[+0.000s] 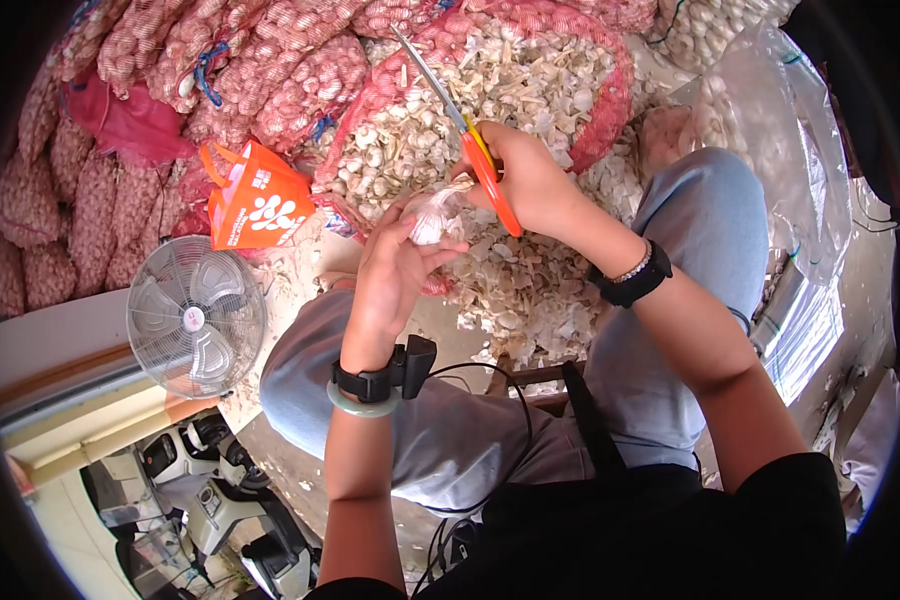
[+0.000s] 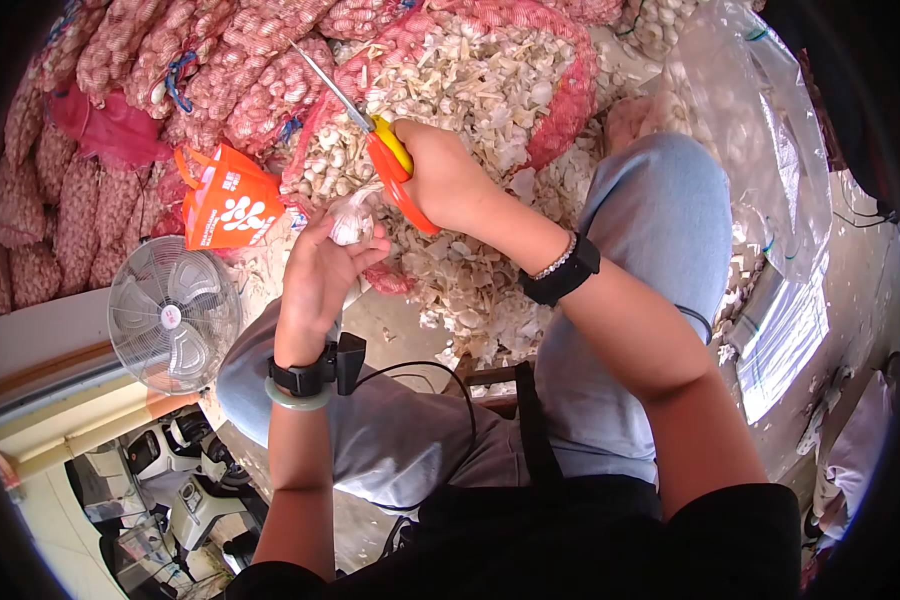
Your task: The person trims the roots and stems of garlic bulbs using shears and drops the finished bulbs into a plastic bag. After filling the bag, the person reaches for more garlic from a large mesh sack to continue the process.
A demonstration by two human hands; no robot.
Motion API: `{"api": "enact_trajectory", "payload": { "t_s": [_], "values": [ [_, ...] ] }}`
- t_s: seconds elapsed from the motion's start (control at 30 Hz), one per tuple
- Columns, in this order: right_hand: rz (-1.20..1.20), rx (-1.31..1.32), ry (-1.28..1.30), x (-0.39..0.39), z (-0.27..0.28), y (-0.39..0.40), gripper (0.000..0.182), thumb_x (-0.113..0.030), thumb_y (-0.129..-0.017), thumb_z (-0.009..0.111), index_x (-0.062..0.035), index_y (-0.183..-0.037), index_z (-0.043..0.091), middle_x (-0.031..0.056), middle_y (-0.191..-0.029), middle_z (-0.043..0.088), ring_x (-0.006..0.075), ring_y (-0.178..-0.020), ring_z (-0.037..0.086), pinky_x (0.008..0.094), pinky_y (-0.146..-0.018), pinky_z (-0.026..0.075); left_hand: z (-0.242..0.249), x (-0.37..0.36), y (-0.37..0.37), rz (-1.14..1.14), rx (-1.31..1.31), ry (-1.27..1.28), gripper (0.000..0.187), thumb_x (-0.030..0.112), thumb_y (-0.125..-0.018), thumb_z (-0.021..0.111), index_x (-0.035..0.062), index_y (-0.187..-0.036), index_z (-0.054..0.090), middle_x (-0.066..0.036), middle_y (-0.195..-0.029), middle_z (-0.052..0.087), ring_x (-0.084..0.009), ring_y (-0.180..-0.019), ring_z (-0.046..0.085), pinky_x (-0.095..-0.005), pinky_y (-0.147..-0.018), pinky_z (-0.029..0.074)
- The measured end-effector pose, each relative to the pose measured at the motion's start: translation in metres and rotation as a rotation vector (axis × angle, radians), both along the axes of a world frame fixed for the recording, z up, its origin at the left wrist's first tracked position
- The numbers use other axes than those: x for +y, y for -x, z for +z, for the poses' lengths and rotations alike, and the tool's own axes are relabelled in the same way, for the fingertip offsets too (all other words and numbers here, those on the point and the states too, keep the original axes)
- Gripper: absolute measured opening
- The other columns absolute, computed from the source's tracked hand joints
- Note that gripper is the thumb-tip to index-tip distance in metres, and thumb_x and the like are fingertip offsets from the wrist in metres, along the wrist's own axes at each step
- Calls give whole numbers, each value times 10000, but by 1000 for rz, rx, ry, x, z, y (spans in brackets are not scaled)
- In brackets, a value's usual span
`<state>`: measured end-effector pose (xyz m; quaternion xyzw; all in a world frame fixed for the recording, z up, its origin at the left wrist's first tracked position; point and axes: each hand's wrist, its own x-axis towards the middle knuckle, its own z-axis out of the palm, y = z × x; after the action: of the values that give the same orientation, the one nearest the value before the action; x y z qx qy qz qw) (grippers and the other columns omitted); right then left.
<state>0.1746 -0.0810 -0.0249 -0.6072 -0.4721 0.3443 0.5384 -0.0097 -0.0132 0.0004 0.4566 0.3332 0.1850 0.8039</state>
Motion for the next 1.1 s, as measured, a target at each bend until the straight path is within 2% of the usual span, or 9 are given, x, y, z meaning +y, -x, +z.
{"api": "enact_trajectory", "payload": {
  "t_s": [0.2,0.27,0.5,0.57,0.6,0.7,0.77,1.0,1.1],
  "values": [
    [16,58,15,1,-5,1,306,-15,-678,698,17,-919,514,115,-899,639,164,-844,625,305,-729,491,-5,1,1,-22,-45,63,422,282,-916,448,-8,-1223,427,-144,-960,611,-227,-851,619,-398,-820,495],
    [136,108,-15,1,-7,2,332,-51,-687,756,4,-917,523,101,-895,634,137,-835,613,290,-718,486,-5,1,1,-14,-23,49,396,268,-924,466,-3,-1212,441,-136,-977,603,-212,-848,616,-384,-807,501],
    [128,-3,-74,3,-10,8,343,-59,-684,779,-7,-922,537,50,-824,599,103,-800,580,256,-672,471,1,-9,0,43,104,-63,374,144,-885,548,24,-1227,457,-106,-1096,583,-200,-961,583,-403,-818,496],
    [105,49,-125,5,-8,9,336,-71,-686,777,-6,-901,526,27,-773,572,86,-726,533,254,-626,442,1,-6,3,-6,78,4,344,112,-869,567,16,-1191,497,-44,-1062,588,-124,-960,557,-298,-730,491],
    [106,50,-126,3,-6,8,336,-71,-686,777,-6,-901,526,27,-773,572,86,-726,533,254,-626,442,2,-5,4,-5,78,3,344,112,-869,567,16,-1191,497,-44,-1062,588,-124,-960,557,-298,-730,491],
    [16,-51,-96,-3,11,6,322,-67,-695,763,-9,-879,505,11,-721,525,79,-659,457,253,-586,402,7,-4,6,-140,101,-61,362,107,-857,579,23,-1201,505,-21,-1044,591,-81,-896,552,-244,-688,467],
    [-30,8,-95,-2,8,4,321,-63,-698,758,-6,-878,498,0,-683,470,76,-632,405,256,-563,379,8,-4,8,-362,248,-209,401,108,-839,606,27,-1218,502,4,-989,595,-47,-825,539,-209,-658,442],
    [-138,23,-60,1,-1,1,283,-40,-690,722,-7,-870,506,-8,-662,455,70,-614,426,256,-542,380,13,-8,3,-310,243,-246,383,30,-807,627,31,-1171,511,3,-926,595,-52,-763,545,-201,-665,440],
    [-312,-4,-85,4,-11,-5,262,-70,-692,706,3,-851,511,37,-658,498,123,-597,483,287,-551,409,15,-7,4,-304,168,-202,377,35,-828,601,35,-1188,492,-22,-925,588,-87,-813,565,-220,-715,455]
  ]
}}
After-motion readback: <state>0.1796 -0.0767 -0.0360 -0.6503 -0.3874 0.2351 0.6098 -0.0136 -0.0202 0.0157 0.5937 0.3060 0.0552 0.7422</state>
